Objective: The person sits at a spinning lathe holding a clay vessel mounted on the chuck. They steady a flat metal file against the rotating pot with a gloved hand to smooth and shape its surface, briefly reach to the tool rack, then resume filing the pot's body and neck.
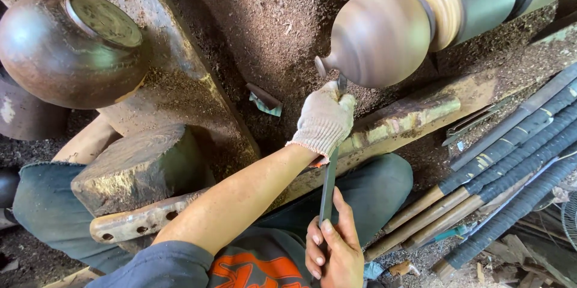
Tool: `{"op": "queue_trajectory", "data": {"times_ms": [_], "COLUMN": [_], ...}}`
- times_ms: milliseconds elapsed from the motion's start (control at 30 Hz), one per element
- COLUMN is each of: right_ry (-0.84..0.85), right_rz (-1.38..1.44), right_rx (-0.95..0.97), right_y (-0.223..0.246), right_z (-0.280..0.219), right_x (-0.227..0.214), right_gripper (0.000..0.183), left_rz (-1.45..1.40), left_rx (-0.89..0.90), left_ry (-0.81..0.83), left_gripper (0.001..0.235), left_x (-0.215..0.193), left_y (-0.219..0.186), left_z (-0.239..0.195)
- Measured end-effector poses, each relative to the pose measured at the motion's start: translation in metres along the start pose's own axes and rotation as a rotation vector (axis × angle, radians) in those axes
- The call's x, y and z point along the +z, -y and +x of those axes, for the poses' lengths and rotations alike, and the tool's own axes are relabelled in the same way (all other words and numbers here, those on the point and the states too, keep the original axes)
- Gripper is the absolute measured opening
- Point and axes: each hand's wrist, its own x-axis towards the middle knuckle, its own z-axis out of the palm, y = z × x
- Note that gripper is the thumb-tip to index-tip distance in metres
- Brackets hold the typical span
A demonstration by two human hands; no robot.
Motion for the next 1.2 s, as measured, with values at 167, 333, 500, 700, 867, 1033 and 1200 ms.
{"op": "queue_trajectory", "data": {"times_ms": [167, 333, 500, 700, 867, 1033, 1200], "right_ry": [0.053, 0.134, 0.197, 0.191, 0.096, 0.006, -0.088], "right_rz": [0.012, 0.060, 0.079, 0.076, 0.037, -0.006, -0.097], "right_rx": [0.010, 0.024, 0.048, 0.003, -0.068, -0.096, -0.102], "right_y": [-0.001, -0.003, -0.002, -0.012, -0.028, -0.032, -0.028], "right_z": [0.004, 0.009, 0.010, 0.006, 0.003, 0.000, -0.003], "right_x": [-0.012, -0.023, -0.026, -0.015, 0.007, 0.021, 0.040], "right_gripper": [0.063, 0.062, 0.062, 0.062, 0.062, 0.064, 0.065], "left_rz": [0.113, 0.174, 0.213, 0.175, 0.015, -0.132, -0.225], "left_rx": [-0.144, -0.157, -0.112, -0.135, -0.055, 0.021, -0.103], "left_ry": [0.037, -0.002, -0.063, 0.009, 0.096, 0.110, 0.181], "left_gripper": [0.033, 0.033, 0.033, 0.028, 0.023, 0.022, 0.019], "left_x": [-0.006, -0.005, 0.000, -0.003, -0.008, -0.001, -0.004], "left_y": [-0.017, -0.017, -0.013, -0.009, -0.002, 0.016, 0.011], "left_z": [-0.006, -0.007, -0.007, -0.005, -0.005, 0.003, 0.005]}}
